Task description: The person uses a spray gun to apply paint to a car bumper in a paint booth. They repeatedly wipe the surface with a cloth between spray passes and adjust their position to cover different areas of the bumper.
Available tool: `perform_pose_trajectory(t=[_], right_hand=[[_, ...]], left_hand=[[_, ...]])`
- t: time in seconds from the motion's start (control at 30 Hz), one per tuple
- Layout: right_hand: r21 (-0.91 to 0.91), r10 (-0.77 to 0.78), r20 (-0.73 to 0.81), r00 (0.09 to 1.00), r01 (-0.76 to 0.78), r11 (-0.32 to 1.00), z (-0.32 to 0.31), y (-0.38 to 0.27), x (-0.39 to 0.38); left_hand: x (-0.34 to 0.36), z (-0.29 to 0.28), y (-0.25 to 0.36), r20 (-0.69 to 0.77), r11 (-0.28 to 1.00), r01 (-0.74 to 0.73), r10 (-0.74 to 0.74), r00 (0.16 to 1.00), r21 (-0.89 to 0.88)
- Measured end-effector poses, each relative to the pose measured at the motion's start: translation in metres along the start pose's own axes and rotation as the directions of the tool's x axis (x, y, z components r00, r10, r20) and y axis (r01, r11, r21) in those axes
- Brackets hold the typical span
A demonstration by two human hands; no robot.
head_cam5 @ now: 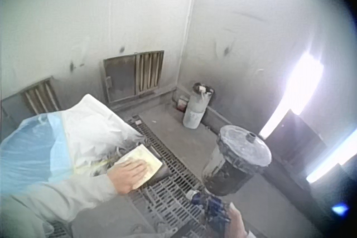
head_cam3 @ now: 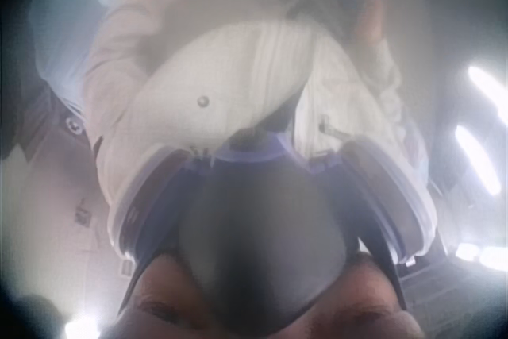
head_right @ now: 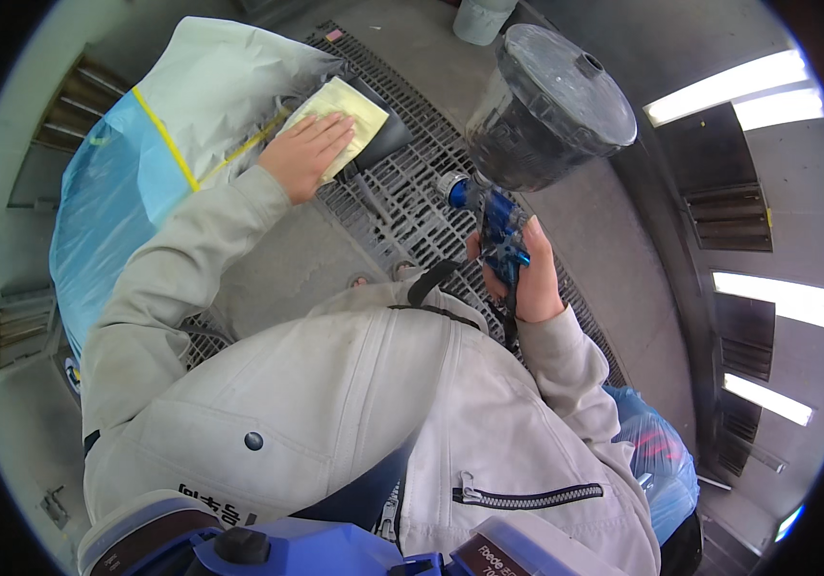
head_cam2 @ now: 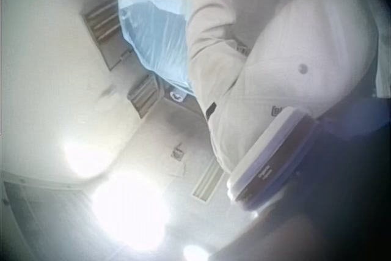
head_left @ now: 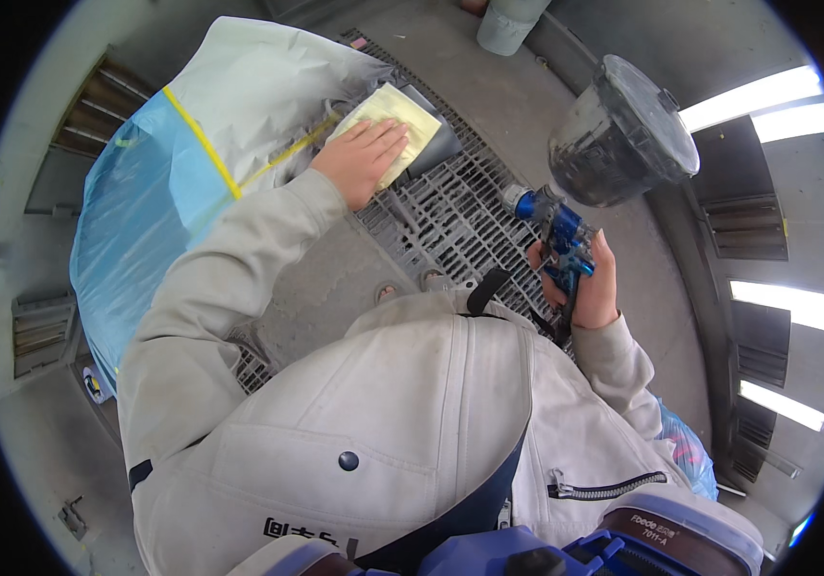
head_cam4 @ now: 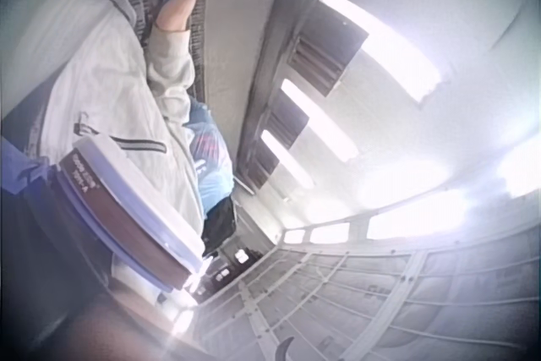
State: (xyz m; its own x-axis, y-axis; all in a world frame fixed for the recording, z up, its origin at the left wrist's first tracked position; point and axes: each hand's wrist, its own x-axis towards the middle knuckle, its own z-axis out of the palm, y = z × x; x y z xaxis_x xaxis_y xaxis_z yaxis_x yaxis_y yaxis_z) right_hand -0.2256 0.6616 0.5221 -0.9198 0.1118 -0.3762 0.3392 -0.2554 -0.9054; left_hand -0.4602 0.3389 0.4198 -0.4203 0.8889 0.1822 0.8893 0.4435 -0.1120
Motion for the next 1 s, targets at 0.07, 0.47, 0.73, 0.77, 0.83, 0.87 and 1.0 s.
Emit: perform_pose_trajectory(t=[0.07,0.47,0.73,0.77,0.83,0.87,1.0], right_hand=[[0.003,0.013,0.012,1.0,-0.013,1.0,-0.001,-0.002,0.0],[0.036,0.032,0.058,0.998,-0.035,0.999,0.003,-0.007,-0.004],[0.022,0.031,0.04,0.999,-0.031,0.999,-0.007,-0.002,0.001],[0.022,0.031,0.04,0.999,-0.032,0.999,-0.008,-0.001,0.001],[0.018,0.039,0.019,0.999,-0.039,0.999,-0.009,0.0,0.0],[0.009,0.041,0.018,0.999,-0.041,0.999,-0.009,0.001,0.0],[0.025,0.039,0.025,0.999,-0.04,0.999,-0.007,0.001,0.0]], left_hand=[[-0.011,-0.008,-0.001,-0.022,1.0,0.003,-0.003,1.0,0.009],[0.089,0.041,0.021,-0.036,0.967,0.244,-0.247,0.968,-0.079],[0.014,0.018,0.003,0.017,0.991,0.131,-0.131,0.991,-0.04],[0.0,0.012,0.0,0.022,0.989,0.14,-0.14,0.99,-0.045],[-0.013,0.008,-0.002,-0.015,0.983,0.166,-0.168,0.986,-0.083],[-0.009,0.01,0.0,-0.033,0.978,0.191,-0.194,0.98,-0.079],[0.037,0.039,0.019,-0.042,0.947,0.313,-0.316,0.948,-0.078]])
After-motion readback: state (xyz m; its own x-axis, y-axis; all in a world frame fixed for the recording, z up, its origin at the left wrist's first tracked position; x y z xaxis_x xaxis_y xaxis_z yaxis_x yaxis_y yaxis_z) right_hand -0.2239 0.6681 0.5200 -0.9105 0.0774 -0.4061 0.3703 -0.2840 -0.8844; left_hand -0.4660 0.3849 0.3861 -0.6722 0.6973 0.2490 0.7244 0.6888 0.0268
